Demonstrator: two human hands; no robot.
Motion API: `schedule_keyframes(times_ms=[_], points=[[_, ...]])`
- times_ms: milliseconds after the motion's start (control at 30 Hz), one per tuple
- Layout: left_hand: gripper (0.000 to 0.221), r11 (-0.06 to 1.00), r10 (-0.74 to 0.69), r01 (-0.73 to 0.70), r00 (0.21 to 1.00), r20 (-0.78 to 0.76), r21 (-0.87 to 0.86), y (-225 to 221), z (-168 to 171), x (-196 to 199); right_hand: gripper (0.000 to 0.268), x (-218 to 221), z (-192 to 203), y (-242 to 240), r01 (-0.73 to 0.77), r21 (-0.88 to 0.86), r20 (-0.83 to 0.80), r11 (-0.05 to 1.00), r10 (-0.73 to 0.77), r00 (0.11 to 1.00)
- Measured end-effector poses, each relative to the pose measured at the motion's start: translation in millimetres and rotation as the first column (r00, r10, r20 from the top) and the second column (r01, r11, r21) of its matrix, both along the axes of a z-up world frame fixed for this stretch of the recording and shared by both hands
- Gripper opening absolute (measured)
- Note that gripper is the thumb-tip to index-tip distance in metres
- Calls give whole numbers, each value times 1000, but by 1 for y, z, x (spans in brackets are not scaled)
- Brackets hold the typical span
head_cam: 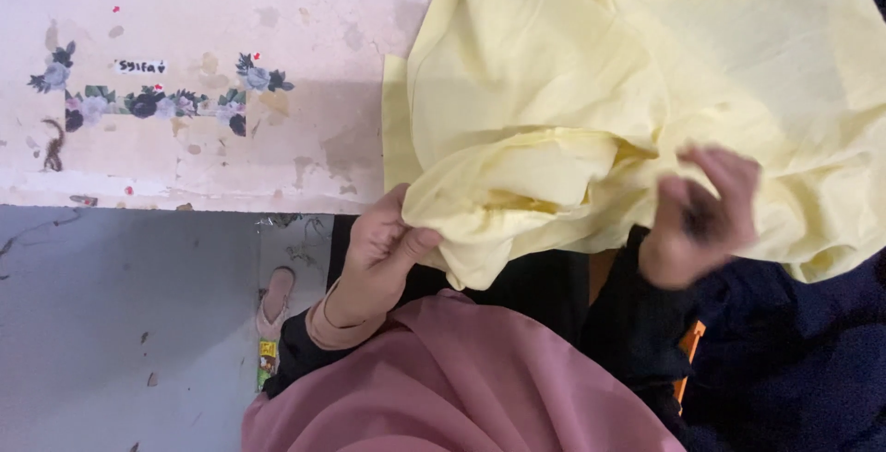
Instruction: Trimming loose threads from a yellow shirt using a thread trimmer in a factory setting.
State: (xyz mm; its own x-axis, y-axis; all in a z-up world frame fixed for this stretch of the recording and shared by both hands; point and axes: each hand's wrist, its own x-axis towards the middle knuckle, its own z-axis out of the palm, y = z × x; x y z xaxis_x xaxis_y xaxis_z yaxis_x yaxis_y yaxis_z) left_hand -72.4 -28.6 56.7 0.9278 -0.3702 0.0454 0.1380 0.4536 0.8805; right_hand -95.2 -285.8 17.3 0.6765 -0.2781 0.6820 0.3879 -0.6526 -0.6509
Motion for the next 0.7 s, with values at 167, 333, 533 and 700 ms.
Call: schedule_keyframes(times_ms=[167, 333, 533, 700], points=[[13, 995, -47, 41, 996, 69, 95, -2, -9, -8, 32, -29, 14, 25, -409, 149, 124, 900, 393, 911], [12, 990, -24, -1, 983, 184, 139, -3, -19, -8, 48, -7, 54, 77, -351, 173, -81, 920, 369, 926], [17, 979, 76, -133, 939, 335, 152, -16, -20, -13, 12, -4, 49, 76, -443, 461, 29, 769, 486, 873], [24, 948, 296, -319, 891, 345, 10, -26, -11, -16, 34, -25, 12, 35, -717, 650, 316, 252, 768, 557]])
